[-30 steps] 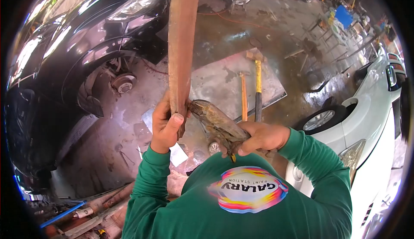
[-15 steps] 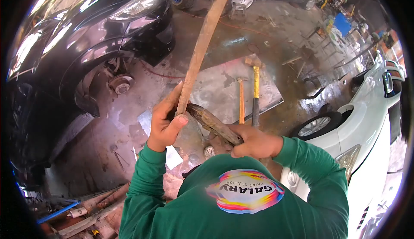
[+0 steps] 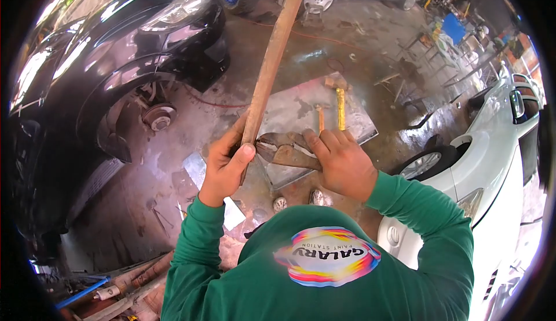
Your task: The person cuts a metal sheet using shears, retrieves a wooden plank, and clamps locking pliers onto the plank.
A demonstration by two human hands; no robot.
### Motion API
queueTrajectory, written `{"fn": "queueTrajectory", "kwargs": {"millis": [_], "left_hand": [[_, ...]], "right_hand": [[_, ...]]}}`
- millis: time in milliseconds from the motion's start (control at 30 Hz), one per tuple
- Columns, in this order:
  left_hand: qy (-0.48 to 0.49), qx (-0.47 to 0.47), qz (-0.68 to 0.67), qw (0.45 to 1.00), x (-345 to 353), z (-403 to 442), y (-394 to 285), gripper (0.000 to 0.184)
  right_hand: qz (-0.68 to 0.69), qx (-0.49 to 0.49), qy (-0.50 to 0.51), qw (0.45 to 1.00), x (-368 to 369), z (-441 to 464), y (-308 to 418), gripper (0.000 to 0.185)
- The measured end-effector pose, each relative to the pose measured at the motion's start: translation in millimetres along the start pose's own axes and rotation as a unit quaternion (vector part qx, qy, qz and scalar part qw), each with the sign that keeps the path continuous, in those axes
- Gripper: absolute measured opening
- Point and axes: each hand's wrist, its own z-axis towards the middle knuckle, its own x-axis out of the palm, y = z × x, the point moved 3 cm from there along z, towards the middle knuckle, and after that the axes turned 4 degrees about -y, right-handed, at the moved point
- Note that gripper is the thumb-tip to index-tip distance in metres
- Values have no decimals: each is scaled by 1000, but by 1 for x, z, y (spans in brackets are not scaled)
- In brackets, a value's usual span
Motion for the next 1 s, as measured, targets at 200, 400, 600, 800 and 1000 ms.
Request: {"fn": "queueTrajectory", "kwargs": {"millis": [200,400,600,800,1000], "left_hand": [[-18,-9,26,999,7,9,-5,67],[-39,-134,-4,990,19,15,-3,63],[-30,-66,-129,989,18,5,3,64],[-77,36,-218,972,28,9,-5,69],[-80,49,-256,962,37,10,-9,78]], "right_hand": [[-94,-59,-34,993,-22,13,-14,74],[-144,-105,-42,983,-29,20,-31,66],[-80,10,-16,997,-22,8,-6,75],[-33,90,-92,991,-14,11,8,98],[-31,100,-121,987,-33,24,16,71]]}}
